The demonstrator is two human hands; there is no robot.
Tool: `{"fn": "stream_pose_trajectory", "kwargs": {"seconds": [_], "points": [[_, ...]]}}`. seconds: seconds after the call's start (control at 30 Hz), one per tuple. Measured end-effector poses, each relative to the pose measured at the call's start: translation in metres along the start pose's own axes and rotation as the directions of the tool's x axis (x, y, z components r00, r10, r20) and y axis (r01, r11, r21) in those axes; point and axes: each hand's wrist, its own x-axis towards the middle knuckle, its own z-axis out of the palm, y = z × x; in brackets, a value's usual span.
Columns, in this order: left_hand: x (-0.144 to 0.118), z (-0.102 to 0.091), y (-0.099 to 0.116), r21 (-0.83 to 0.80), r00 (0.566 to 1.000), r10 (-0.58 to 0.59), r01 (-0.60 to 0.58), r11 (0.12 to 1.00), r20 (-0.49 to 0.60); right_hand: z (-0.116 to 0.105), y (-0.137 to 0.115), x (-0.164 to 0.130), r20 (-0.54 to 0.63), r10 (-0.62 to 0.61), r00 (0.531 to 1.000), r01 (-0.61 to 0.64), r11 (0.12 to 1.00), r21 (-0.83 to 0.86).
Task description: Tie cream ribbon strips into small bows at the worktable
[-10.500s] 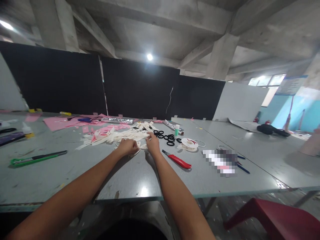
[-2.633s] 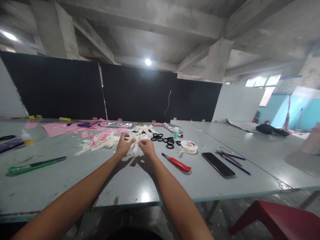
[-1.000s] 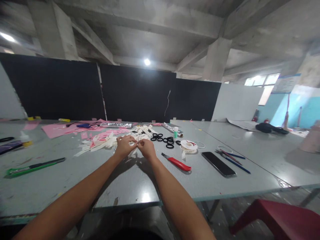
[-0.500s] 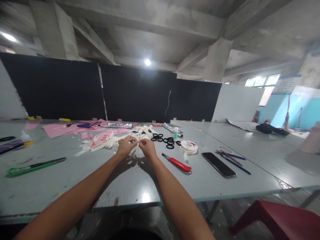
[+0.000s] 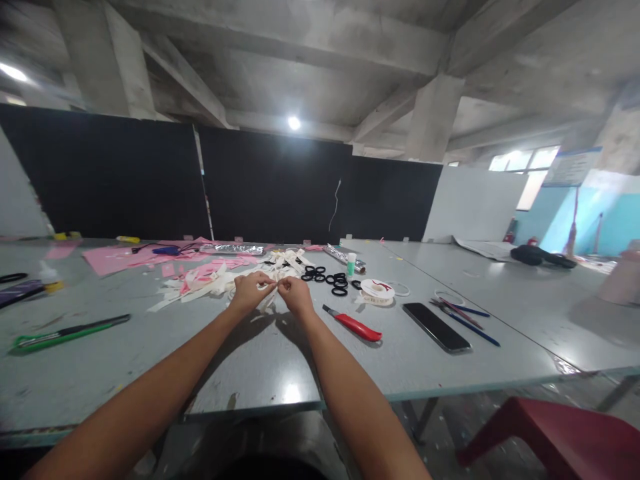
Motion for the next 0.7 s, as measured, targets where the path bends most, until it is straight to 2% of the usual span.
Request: {"fn": "stream_pose_trajectory", "kwargs": {"seconds": [0.23, 0.53, 0.7], "points": [[-0.0013, 0.0002, 0.0024, 0.009, 1.000, 0.005, -0.005, 1.000, 0.001, 0.0011, -0.0006, 0.0000, 0.017, -0.015, 1.000, 0.016, 0.997, -0.076], [-0.0035, 0.0002, 0.0061, 0.001, 1.000, 0.003, -0.003, 1.000, -0.009, 0.0025, -0.0011, -0.0005, 0.031, -0.020, 0.999, 0.022, 0.996, -0.083], [-0.0028, 0.0024, 0.0054, -0.007, 1.000, -0.011, 0.010, 1.000, -0.022, 0.0038, -0.0005, 0.0007, 0.021, -0.012, 1.000, 0.012, 0.999, -0.032]]}}
